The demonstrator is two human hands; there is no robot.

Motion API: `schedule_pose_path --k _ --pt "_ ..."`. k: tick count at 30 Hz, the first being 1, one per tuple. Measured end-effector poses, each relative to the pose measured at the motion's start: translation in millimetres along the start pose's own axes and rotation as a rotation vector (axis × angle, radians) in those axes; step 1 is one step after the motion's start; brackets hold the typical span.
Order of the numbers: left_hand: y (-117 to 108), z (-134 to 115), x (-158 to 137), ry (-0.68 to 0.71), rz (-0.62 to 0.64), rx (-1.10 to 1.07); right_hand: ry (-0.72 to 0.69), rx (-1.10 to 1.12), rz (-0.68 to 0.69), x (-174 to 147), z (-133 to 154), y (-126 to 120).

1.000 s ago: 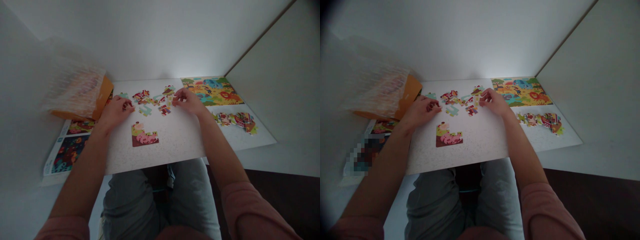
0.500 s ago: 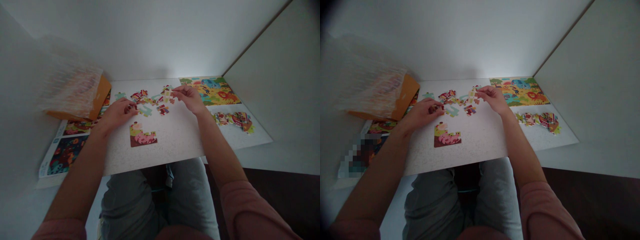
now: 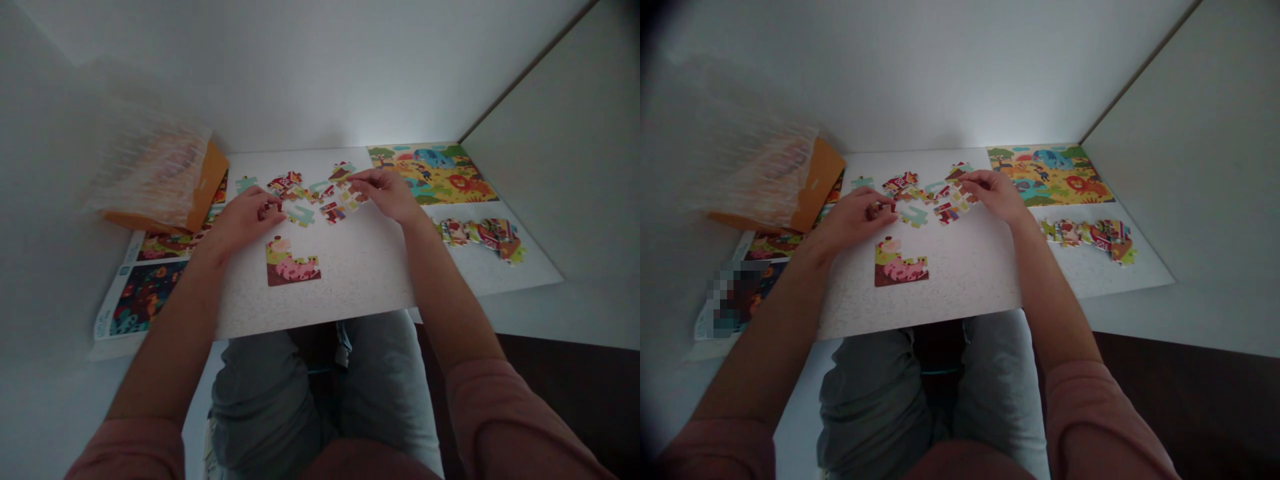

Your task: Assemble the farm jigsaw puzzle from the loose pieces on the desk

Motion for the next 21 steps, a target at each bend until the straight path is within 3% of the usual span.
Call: schedule_pose_path --k 8,13,16,21 --pt "2.5 -18.2 2.6 0.088 -0.046 -0.167 -0.022 0.139 0.272 -7.7 22.5 60.2" --pt "27.6 -44.8 5.1 0.085 0.094 -0.342 -0.026 0.129 0.385 -12.5 33.4 99.0" --pt "34.3 -46.8 6.8 0.048 0.113 -0.362 -0.041 0.065 0.366 -12.9 36.0 101.2" --pt "23.3 -29.2 11.3 0.014 -0.024 -0.403 -0.111 -0.182 0.273 -15.5 45.6 87.9"
Point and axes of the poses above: each hand's wrist, its own x-axis towards the middle knuckle, its own y-axis out of the palm, z = x × y, the point moved 10 cm from there along x, towards the middle knuckle, and after that the axes turned 10 degrees about z, right-handed, at the moved point
